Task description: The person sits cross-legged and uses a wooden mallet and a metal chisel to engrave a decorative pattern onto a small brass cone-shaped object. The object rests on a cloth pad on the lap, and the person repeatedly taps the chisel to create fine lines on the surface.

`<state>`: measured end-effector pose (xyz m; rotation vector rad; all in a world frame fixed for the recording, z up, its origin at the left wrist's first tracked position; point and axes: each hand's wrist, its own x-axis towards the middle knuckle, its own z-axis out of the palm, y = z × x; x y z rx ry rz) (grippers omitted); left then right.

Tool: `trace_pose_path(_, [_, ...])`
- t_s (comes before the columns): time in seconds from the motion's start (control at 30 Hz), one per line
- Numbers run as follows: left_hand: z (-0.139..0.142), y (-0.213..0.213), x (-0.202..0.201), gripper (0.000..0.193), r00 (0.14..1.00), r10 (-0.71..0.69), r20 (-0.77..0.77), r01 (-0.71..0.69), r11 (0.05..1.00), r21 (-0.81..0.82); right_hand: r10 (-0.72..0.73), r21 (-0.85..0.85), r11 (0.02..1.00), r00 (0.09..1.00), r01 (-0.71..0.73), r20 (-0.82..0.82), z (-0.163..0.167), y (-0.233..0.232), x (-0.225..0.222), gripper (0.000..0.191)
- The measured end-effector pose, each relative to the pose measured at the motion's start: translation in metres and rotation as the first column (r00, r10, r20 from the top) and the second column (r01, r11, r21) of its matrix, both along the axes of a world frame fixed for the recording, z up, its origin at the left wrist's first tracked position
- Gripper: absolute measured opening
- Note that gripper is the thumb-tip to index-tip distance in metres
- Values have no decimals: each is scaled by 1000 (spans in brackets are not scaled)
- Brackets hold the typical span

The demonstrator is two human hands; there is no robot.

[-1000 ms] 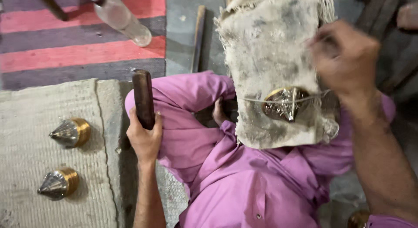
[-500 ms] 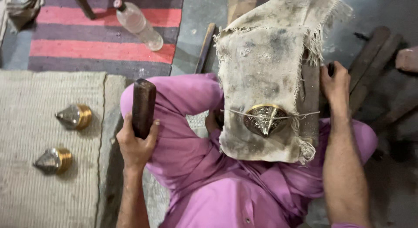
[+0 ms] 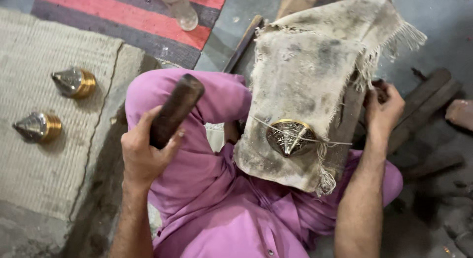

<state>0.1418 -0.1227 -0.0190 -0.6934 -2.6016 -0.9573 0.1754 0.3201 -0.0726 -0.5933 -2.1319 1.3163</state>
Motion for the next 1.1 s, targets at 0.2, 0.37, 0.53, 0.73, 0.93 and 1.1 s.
trace_pose_path(0.2, [0, 14, 16, 51, 997, 50, -66, -48, 998, 30, -44, -624, 774, 973, -111, -227, -15, 16, 4, 12])
trace_pose_path(0.37, [-10, 27, 4, 47, 987, 135, -88, -134, 991, 13, -55, -635, 744, 927, -209, -370, 0, 36, 14, 16])
trace_pose_path(0.53, [-28, 52, 3, 55, 909, 95, 405, -206, 948, 241, 473, -290, 815, 865, -502, -169, 54, 21, 29, 17])
trace_pose_path(0.73, [-55, 110, 16, 58, 868, -318, 381, 17, 786, 618, 716, -130, 626, 500, -769, 486, 78, -29, -7, 34])
trace_pose_path(0.93, [-59, 139, 15, 61, 766, -385, 514, -80, 737, 671, 723, -51, 535, 426, -843, 545, 87, -29, -21, 35])
trace_pose_path(1.1, [-57, 137, 22, 60, 845, -400, 356, 45, 715, 697, 797, -159, 525, 417, -836, 438, 86, -23, -23, 33])
